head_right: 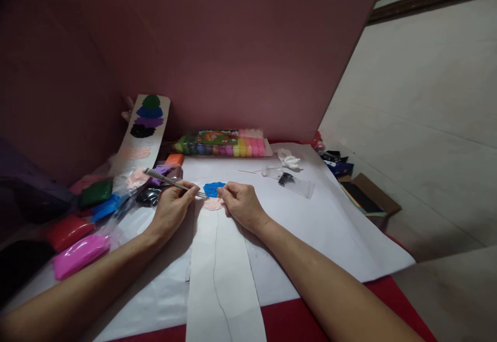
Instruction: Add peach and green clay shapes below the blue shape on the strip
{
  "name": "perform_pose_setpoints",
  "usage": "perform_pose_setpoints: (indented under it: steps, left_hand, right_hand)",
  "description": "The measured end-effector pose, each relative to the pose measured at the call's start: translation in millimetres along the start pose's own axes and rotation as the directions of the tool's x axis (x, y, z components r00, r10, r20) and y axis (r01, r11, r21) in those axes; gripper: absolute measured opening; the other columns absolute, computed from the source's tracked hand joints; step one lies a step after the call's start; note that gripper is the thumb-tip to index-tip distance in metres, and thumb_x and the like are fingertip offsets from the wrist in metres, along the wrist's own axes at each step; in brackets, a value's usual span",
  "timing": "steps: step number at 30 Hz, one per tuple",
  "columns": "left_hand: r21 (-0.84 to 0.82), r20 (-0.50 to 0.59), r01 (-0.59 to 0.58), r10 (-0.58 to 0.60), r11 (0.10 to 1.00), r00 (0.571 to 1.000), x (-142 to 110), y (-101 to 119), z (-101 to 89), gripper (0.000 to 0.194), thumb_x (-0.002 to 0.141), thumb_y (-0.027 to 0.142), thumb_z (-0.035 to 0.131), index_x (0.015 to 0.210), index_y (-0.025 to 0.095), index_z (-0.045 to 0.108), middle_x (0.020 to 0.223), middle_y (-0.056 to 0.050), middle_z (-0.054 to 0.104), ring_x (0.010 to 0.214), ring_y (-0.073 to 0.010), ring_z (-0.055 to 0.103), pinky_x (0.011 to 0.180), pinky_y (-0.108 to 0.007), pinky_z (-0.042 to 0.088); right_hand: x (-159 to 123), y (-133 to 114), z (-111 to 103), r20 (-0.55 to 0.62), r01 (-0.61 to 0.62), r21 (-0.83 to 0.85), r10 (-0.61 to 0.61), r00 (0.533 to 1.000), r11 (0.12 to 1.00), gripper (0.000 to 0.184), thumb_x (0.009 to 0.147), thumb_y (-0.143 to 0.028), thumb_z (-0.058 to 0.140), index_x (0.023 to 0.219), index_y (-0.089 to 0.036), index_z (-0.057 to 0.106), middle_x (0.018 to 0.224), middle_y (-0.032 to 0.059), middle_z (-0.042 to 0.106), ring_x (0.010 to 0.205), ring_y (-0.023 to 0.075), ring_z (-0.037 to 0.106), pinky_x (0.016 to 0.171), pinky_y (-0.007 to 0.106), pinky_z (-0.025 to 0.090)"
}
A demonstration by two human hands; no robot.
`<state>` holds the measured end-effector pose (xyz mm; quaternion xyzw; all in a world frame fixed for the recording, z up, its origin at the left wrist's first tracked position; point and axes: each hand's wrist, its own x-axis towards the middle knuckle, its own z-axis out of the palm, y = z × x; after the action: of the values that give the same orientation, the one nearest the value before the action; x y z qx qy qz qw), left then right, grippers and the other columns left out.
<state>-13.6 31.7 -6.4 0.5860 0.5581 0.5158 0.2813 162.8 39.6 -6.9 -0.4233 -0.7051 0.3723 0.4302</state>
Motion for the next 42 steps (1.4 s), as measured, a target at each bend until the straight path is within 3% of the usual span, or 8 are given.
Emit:
perform_pose_setpoints:
  steps: [19, 30, 42]
  left_hand:
    - [0.195, 0.032, -0.03, 0.025, 0.98, 0.999, -1.1, 9.3, -0.2, 0.019, 0.078, 0.03, 0.049, 0.067, 0.018, 0.059, 0.067, -0.001, 0.06, 0.068, -0.0171, 0.054, 0.068, -0.028, 0.038]
    - [0.211, -0.006, -0.055, 0.058, 0.976, 0.998, -1.2, 9.5, -1.3, 0.017, 0.077, 0.028, 0.048, 0.066, 0.018, 0.058, 0.067, -0.001, 0.06, 0.068, -0.0176, 0.055, 0.069, -0.028, 0.039]
    - [0.124, -0.103, 0.011, 0.002, 0.992, 0.995, -2.9, 6.2, -3.4, 0.014, 0.078, 0.028, 0.051, 0.071, 0.018, 0.058, 0.067, 0.001, 0.059, 0.069, -0.0165, 0.054, 0.069, -0.027, 0.039]
  right_hand:
    - [-0.5, -0.7, 0.9, 0.011, 0.0, 0.027, -0.001, 1.0, 1.0, 0.035, 0.089, -0.04, 0.049, 0.061, -0.019, 0.053, 0.041, -0.0044, 0.049, 0.043, 0.0101, 0.048, 0.056, 0.023, 0.045]
    - [-0.3, -0.5, 0.7, 0.008, -0.009, 0.013, 0.009, 1.0, 1.0, 0.033, 0.088, -0.04, 0.049, 0.067, -0.018, 0.059, 0.041, -0.0047, 0.049, 0.043, 0.0104, 0.05, 0.059, 0.024, 0.047]
    - [-0.5, 0.5, 0.7, 0.01, -0.008, 0.019, 0.008, 1.0, 1.0, 0.03, 0.089, -0.038, 0.049, 0.069, -0.018, 0.061, 0.041, -0.005, 0.048, 0.042, 0.01, 0.047, 0.056, 0.023, 0.044]
